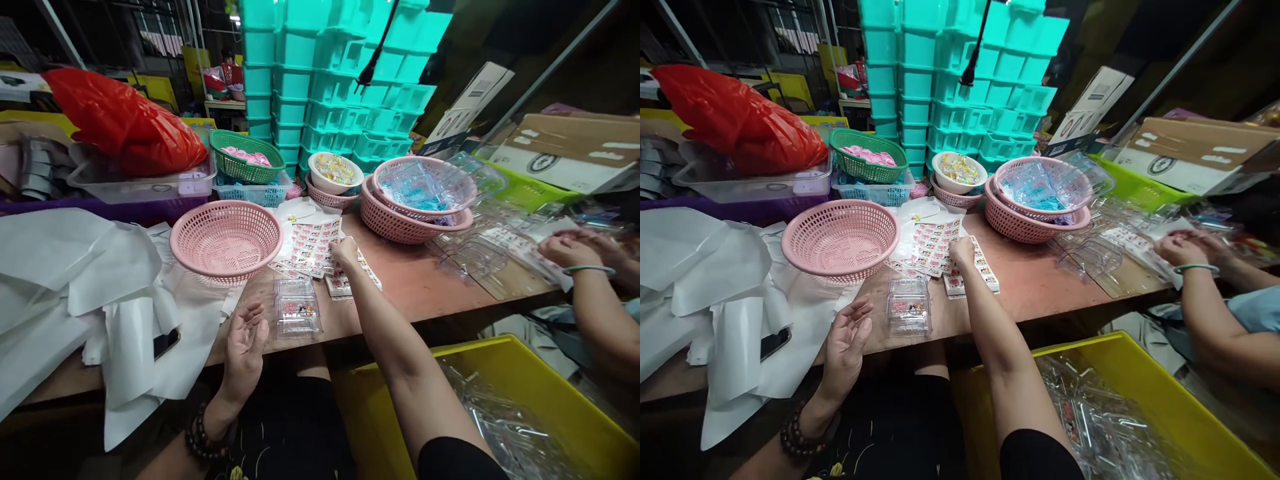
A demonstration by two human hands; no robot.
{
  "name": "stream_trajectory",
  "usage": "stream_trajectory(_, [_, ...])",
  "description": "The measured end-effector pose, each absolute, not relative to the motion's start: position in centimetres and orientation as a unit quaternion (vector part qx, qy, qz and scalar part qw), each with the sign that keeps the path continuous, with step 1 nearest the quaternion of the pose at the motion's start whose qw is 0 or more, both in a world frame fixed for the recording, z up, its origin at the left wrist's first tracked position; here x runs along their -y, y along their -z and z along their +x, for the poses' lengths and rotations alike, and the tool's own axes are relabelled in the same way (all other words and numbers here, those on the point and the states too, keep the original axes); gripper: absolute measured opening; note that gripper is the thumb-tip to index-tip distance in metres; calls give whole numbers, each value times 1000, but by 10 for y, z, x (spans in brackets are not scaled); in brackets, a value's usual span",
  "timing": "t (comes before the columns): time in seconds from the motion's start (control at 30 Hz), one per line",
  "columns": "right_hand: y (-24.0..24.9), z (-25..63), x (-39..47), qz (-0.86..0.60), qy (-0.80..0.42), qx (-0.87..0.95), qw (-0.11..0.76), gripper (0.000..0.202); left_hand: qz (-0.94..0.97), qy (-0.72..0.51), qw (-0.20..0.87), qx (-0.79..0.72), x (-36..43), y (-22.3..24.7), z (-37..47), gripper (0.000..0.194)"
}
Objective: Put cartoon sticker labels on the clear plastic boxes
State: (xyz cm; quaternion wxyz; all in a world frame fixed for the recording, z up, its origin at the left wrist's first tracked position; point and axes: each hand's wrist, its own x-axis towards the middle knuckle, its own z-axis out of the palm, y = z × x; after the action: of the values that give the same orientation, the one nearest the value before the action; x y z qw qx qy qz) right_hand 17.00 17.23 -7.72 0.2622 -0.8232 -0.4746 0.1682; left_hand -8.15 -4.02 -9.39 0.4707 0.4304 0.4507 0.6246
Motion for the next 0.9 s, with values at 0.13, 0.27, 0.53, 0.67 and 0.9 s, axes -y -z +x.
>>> stream_trajectory(0.13, [57, 184, -155, -811, -126, 469, 326, 23, 437, -643, 458, -432, 45, 90, -88, 27])
stream_trajectory(0.27, [33, 207, -137, -759, -97, 481, 428, 18, 430, -665, 448, -414, 46, 76, -97, 17])
stream_trajectory(0.53, [3, 218, -59, -633, -202, 445, 601, 38, 402, -616, 567, -370, 44, 55, -89, 38])
stream_trajectory(0.67, [9, 189, 23, -571, -359, 437, 595, 39, 403, -585, 633, -307, 47, 47, -74, 69])
stream_trajectory(0.9, [31, 152, 84, -567, -407, 486, 527, 42, 380, -470, 738, -300, 49, 41, -68, 43])
